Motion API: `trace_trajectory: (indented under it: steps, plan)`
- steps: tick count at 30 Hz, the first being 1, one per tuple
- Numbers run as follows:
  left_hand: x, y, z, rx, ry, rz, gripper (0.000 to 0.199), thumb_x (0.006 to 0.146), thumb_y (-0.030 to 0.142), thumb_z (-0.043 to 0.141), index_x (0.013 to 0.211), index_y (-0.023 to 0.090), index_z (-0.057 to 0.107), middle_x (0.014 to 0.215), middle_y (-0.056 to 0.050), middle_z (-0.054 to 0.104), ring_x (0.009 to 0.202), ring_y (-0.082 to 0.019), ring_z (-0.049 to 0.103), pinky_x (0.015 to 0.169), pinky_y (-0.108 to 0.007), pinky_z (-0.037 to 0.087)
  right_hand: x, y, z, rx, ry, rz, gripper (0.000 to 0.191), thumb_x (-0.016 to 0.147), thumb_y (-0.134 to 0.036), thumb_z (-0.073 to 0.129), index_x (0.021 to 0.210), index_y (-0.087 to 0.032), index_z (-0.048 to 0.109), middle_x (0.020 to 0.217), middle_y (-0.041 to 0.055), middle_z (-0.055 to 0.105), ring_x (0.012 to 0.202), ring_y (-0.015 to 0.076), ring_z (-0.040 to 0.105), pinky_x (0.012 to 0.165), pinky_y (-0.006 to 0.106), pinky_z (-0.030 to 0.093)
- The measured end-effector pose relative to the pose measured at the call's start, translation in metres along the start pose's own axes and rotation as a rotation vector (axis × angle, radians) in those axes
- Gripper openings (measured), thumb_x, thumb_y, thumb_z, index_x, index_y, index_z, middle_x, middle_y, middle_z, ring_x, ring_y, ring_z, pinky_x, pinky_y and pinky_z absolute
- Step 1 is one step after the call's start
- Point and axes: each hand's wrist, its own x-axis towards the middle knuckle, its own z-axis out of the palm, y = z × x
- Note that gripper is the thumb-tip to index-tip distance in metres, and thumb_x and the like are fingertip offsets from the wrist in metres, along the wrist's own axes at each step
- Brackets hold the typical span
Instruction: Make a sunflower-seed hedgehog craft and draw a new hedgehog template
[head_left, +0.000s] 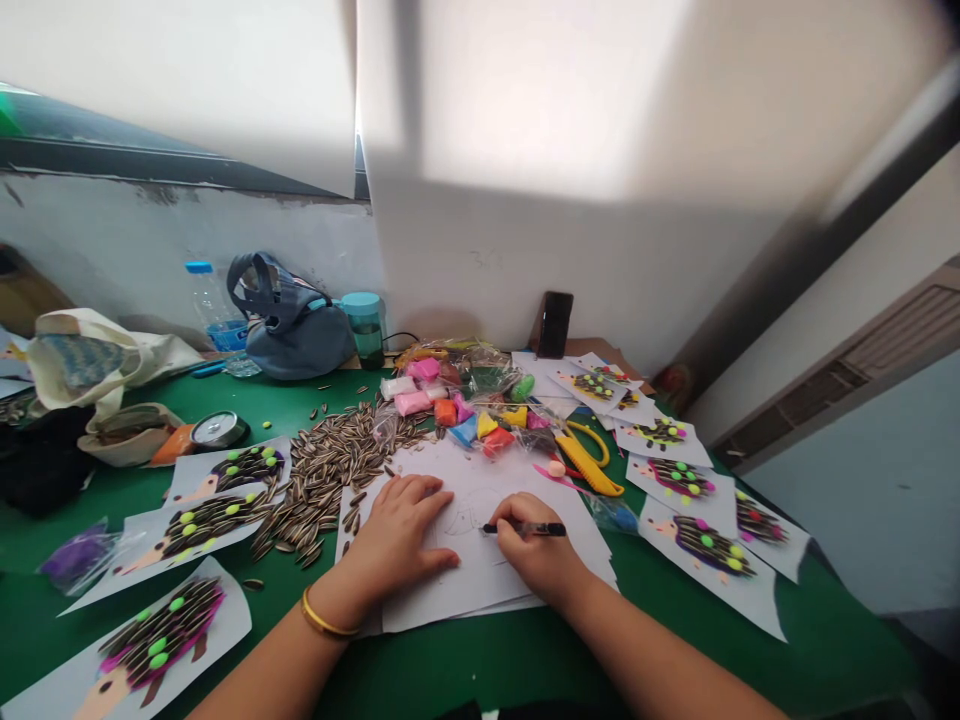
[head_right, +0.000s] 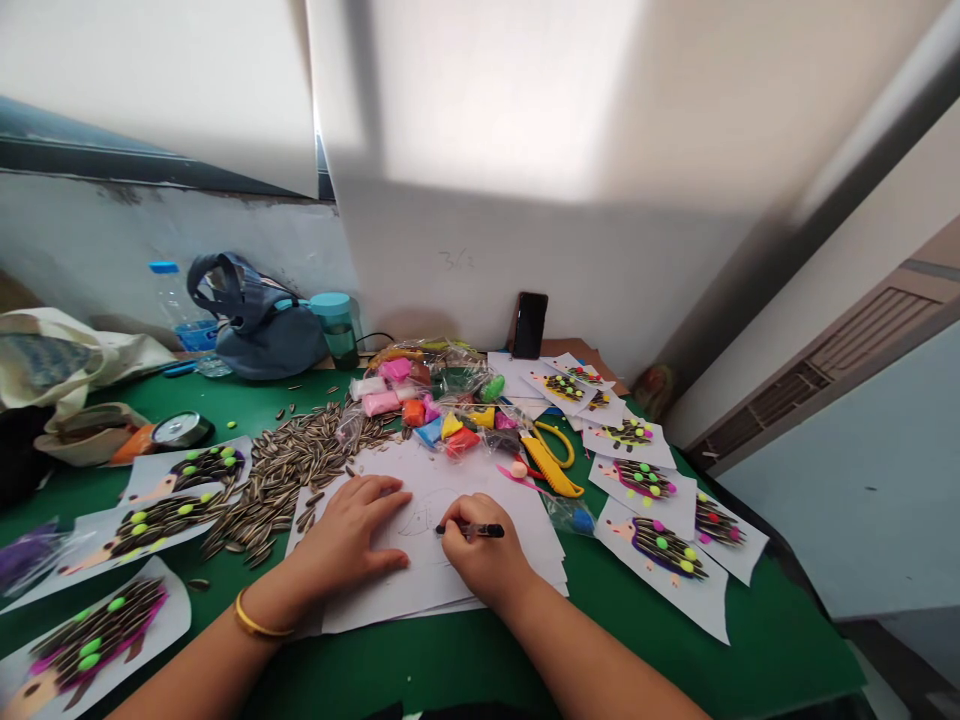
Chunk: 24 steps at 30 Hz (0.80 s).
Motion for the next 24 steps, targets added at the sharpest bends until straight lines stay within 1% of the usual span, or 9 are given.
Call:
trace_trajectory:
  steps: [4, 12, 16, 20, 24]
  plan:
    - [-0.0003, 0.0004, -0.0003, -0.006, 0.007, -0.001, 0.072, 0.063, 0.050, 0.082, 0.127, 0.023, 0.061, 0.132, -0.011, 0.057, 0.123, -0.034, 0.048, 0.110, -0.054, 0.032, 0.0014, 0.0018, -0.0012, -0.002, 0.024, 0.021, 0.015, 0.080, -0.013, 0.051, 0.077, -0.020, 0.064, 0.079, 0.0034, 0.065, 0.078, 0.0187, 0.061, 0.073, 0.030, 0.046]
    - [-0.0004, 0.0014, -0.0010, -0.009, 0.014, -0.005, 0.070, 0.063, 0.050, 0.082, 0.126, 0.024, 0.062, 0.131, -0.011, 0.058, 0.123, -0.034, 0.048, 0.110, -0.054, 0.032, 0.0013, 0.0026, 0.0001, 0.000, -0.017, 0.021, 0.014, 0.081, -0.014, 0.051, 0.081, -0.020, 0.064, 0.082, 0.0035, 0.066, 0.082, 0.0190, 0.061, 0.077, 0.031, 0.046]
    - [-0.0008, -0.0001, 0.0005, -0.006, 0.014, -0.005, 0.070, 0.064, 0.050, 0.081, 0.126, 0.025, 0.062, 0.132, -0.011, 0.057, 0.123, -0.034, 0.048, 0.110, -0.053, 0.032, 0.0024, 0.0019, 0.0003, -0.005, -0.033, 0.027, 0.015, 0.081, -0.013, 0.052, 0.081, -0.021, 0.064, 0.082, 0.0031, 0.066, 0.082, 0.0189, 0.061, 0.076, 0.031, 0.045]
    - [-0.0008, -0.0015, 0.0013, -0.008, 0.017, 0.003, 0.070, 0.064, 0.050, 0.081, 0.126, 0.025, 0.061, 0.132, -0.010, 0.057, 0.123, -0.033, 0.048, 0.110, -0.052, 0.032, 0.0038, 0.0016, -0.0003, -0.010, -0.022, 0.043, 0.015, 0.080, -0.012, 0.052, 0.079, -0.020, 0.064, 0.080, 0.0029, 0.066, 0.081, 0.0189, 0.061, 0.075, 0.030, 0.045]
    - [-0.0004, -0.0004, -0.0001, -0.012, 0.018, -0.001, 0.070, 0.063, 0.050, 0.082, 0.126, 0.025, 0.062, 0.131, -0.011, 0.058, 0.122, -0.033, 0.048, 0.110, -0.053, 0.033, 0.0027, 0.0014, -0.0011, 0.005, -0.004, 0.024, 0.015, 0.081, -0.013, 0.051, 0.079, -0.020, 0.064, 0.081, 0.0033, 0.066, 0.081, 0.0190, 0.061, 0.076, 0.031, 0.046]
